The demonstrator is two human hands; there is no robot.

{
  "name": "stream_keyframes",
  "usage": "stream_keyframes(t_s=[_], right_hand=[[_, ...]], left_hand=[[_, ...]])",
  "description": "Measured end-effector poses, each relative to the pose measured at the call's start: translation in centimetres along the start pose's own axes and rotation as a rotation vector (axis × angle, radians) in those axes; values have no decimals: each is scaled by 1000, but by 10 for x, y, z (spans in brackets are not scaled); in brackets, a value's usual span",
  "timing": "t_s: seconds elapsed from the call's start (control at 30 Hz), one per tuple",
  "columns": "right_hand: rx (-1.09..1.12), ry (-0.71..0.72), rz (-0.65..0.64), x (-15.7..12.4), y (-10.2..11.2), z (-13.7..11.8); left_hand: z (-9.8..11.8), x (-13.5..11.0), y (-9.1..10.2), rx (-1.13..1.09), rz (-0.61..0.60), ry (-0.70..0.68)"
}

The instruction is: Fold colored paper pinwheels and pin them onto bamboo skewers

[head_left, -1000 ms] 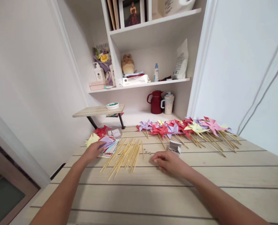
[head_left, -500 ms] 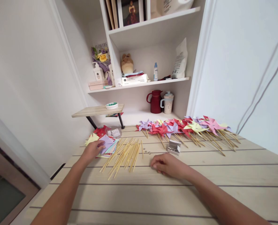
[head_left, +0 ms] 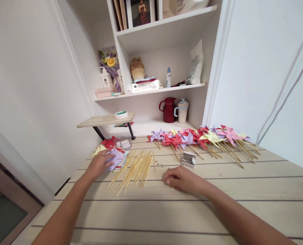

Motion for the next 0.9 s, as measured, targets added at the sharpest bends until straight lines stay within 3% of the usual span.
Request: stream_keyframes(t_s=[0.23,0.37,0.7,0.9], right_hand=[[-64,19,8,0,-1,1],[-58,-1,-1,1,-1,1],[-96,12,13,-1,0,-3],[-106,28,18,0,-1,-2]], left_hand=[[-1,-18,1,163,-104,-17],[7,-16,-2,141,-62,75],[28,-7,-4,145,-2,141],[25,5,-3,130,63,60]])
Point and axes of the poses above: each hand's wrist, its own x-axis towards the middle knuckle, its own y-axis out of the back of the hand, z = x × y, the point moved 2 cm from there along x, towards the middle knuckle, and after that the axes turned 10 degrees about -y, right-handed, at the moved point
